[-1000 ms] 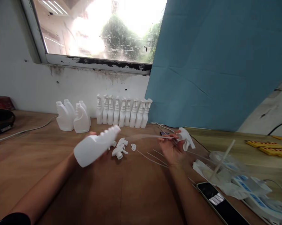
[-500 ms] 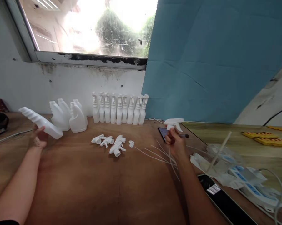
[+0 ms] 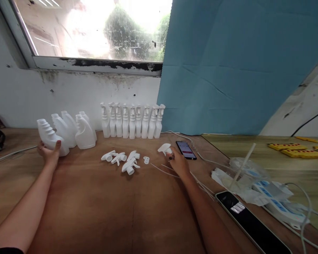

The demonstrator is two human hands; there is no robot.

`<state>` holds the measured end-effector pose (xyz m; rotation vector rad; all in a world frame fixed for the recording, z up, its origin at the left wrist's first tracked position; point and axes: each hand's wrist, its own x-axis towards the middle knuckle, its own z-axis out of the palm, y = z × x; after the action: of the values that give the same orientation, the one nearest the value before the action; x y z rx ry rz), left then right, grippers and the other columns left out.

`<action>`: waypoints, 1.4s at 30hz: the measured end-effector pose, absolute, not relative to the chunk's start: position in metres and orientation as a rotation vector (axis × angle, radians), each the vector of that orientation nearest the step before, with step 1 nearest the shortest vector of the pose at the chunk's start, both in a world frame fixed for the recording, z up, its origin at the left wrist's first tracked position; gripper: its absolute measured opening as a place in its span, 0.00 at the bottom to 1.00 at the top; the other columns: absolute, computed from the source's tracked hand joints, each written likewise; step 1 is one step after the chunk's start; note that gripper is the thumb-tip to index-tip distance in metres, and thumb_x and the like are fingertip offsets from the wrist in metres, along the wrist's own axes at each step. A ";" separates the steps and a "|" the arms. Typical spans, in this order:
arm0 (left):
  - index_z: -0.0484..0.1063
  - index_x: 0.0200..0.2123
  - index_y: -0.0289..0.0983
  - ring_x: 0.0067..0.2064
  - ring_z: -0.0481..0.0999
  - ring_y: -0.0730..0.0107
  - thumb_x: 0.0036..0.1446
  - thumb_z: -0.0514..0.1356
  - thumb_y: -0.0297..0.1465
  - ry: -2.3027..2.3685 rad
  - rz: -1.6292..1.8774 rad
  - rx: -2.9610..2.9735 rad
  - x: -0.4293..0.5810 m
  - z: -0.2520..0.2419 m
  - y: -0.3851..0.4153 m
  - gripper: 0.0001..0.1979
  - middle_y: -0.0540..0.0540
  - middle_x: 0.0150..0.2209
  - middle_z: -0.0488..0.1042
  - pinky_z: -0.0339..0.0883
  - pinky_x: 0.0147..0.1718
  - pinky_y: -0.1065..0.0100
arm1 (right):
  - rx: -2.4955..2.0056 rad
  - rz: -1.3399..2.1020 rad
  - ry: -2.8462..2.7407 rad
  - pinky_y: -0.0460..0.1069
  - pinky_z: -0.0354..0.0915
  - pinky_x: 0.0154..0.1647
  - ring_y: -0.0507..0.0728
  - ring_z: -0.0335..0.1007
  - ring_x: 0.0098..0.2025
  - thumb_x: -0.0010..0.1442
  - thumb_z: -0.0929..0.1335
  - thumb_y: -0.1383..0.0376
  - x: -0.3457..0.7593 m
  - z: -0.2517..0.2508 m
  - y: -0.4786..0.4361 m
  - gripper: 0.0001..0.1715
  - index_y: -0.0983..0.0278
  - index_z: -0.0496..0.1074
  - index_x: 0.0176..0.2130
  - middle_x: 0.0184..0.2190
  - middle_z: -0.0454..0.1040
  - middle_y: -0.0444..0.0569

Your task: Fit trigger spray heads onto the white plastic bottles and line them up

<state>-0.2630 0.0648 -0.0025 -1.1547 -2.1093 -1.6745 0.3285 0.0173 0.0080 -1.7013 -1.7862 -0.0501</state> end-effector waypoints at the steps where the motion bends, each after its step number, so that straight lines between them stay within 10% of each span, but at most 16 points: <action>1: 0.49 0.54 0.26 0.57 0.57 0.50 0.47 0.68 0.35 -2.159 -1.668 -1.091 -0.262 -0.003 0.065 0.39 0.32 0.54 0.57 0.51 0.55 0.49 | -1.708 -0.084 -1.797 0.49 0.61 0.28 0.61 0.72 0.32 0.60 0.61 0.60 0.328 0.004 0.018 0.23 0.61 0.67 0.54 0.33 0.77 0.51; 15: 0.69 0.34 0.36 0.39 0.70 0.59 0.57 0.52 0.42 -1.755 -0.985 -1.892 -0.207 -0.007 0.050 0.15 0.44 0.32 0.71 0.58 0.44 0.61 | -1.389 -0.213 -1.599 0.56 0.63 0.43 0.62 0.67 0.42 0.61 0.61 0.59 0.321 -0.007 0.029 0.21 0.65 0.68 0.51 0.41 0.71 0.56; 28: 0.67 0.50 0.34 0.51 0.67 0.46 0.56 0.51 0.48 -2.047 -0.595 -2.005 -0.198 -0.020 0.065 0.27 0.35 0.50 0.69 0.58 0.49 0.52 | -1.282 0.056 -1.615 0.53 0.63 0.41 0.59 0.66 0.38 0.61 0.62 0.57 0.278 -0.015 0.017 0.20 0.66 0.68 0.48 0.37 0.71 0.53; 42: 0.72 0.39 0.41 0.35 0.73 0.64 0.60 0.52 0.35 -1.364 -1.399 -2.708 -0.041 0.016 -0.022 0.10 0.44 0.34 0.75 0.66 0.38 0.65 | -1.113 -0.002 -1.735 0.53 0.64 0.42 0.59 0.67 0.37 0.61 0.64 0.61 0.239 -0.004 -0.013 0.16 0.63 0.67 0.49 0.37 0.71 0.52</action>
<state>-0.0414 -0.0216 0.0160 -2.7077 -1.3636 -1.3985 0.2385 -0.0127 -0.0040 -1.1127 -1.7347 -0.0023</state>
